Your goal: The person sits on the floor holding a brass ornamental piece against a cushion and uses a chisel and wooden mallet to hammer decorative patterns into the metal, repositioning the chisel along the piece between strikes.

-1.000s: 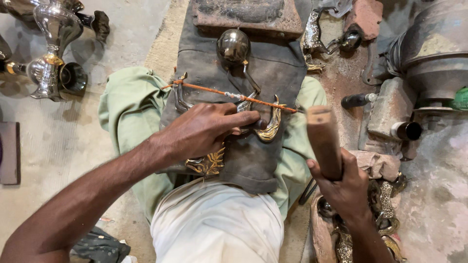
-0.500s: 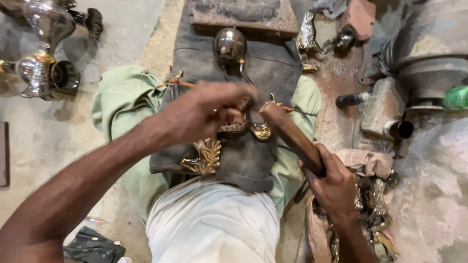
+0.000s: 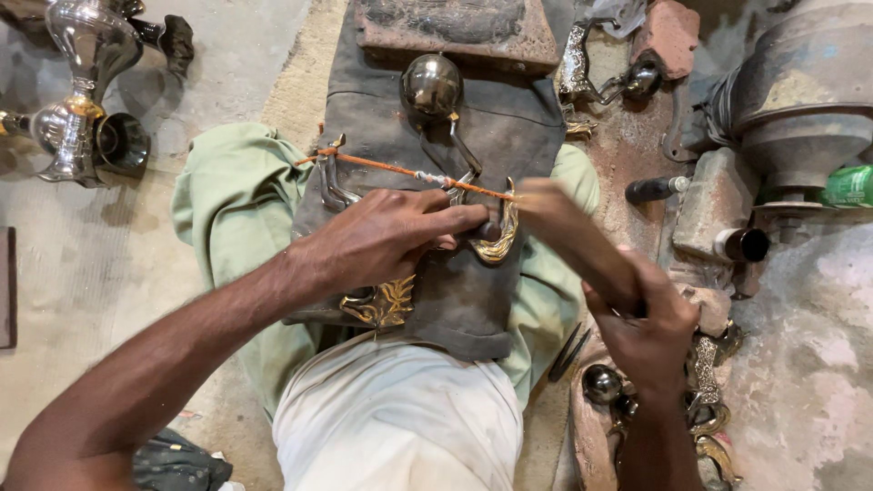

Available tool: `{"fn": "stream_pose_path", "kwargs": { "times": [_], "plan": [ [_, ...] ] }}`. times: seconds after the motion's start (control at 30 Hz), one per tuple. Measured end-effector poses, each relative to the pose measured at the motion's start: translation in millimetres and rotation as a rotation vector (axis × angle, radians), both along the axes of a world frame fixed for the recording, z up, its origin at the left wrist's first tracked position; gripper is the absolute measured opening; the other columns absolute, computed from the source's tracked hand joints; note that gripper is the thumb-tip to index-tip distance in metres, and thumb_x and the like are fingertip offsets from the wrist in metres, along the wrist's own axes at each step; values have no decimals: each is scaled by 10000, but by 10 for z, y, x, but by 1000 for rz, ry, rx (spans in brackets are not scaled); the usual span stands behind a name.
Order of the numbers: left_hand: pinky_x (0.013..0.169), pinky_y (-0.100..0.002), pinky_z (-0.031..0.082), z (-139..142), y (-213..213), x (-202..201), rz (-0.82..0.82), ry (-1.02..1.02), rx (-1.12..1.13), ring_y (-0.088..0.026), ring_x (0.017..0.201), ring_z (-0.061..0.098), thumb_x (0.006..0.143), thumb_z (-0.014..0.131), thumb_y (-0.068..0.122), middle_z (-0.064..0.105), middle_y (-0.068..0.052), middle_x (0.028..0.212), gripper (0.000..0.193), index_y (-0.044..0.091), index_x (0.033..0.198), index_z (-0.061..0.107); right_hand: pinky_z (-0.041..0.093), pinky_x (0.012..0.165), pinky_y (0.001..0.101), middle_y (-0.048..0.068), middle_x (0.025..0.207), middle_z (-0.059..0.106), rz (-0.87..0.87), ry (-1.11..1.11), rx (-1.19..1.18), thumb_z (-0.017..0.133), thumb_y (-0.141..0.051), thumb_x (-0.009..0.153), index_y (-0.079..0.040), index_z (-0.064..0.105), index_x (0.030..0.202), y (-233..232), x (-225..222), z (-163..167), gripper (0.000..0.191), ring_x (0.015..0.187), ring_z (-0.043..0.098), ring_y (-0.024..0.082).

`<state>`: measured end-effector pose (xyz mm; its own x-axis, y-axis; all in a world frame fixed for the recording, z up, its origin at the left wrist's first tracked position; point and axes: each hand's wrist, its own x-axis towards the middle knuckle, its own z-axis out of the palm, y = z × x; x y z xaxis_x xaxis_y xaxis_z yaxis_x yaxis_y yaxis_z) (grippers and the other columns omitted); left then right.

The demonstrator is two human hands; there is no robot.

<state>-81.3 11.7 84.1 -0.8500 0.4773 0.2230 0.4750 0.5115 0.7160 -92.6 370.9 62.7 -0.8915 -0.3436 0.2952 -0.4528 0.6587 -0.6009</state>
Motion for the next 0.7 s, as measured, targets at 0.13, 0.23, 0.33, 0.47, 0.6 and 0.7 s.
{"fn": "stream_pose_path", "kwargs": {
  "times": [0.13,0.23,0.33,0.47,0.6,0.7],
  "plan": [
    [630,-508,478,-43,11,6,14,1,-10,-366,773,644,962,678,138,632,-131,950,522,170,1459,521,609,780,364,160,1033,706,72,-21,53,810,-107,868,-64,557,1336,39,-115,92,534,885,712,236],
    [632,-511,479,-58,25,4,36,-3,-71,-364,772,645,939,709,145,631,-128,922,492,176,1403,547,631,796,358,171,1115,730,105,148,143,798,-77,861,-47,568,1313,83,-199,196,508,935,744,239],
    [637,-514,483,-41,21,6,41,18,-64,-377,773,639,928,719,137,634,-139,906,540,157,1436,537,622,737,371,161,1011,740,-54,-120,128,814,-58,908,-51,604,1108,93,-201,279,290,821,722,255],
    [620,-505,512,-4,30,-15,43,-25,-63,-369,766,664,875,712,83,662,-140,929,606,145,1449,526,616,736,339,141,1022,754,171,216,312,816,-71,876,-76,632,1248,72,-196,297,416,805,742,231],
    [641,-516,512,16,34,-17,38,16,-17,-396,798,663,854,726,54,663,-153,933,625,144,1442,535,604,793,304,96,994,710,63,-23,51,789,-84,930,-82,608,1237,86,-140,216,356,850,707,191],
    [632,-516,507,12,24,-20,43,-23,-43,-392,783,663,861,719,58,662,-156,941,612,162,1436,540,553,679,319,102,889,707,41,155,324,834,-87,839,-70,613,1214,142,-111,190,435,719,680,184]
  ]
}}
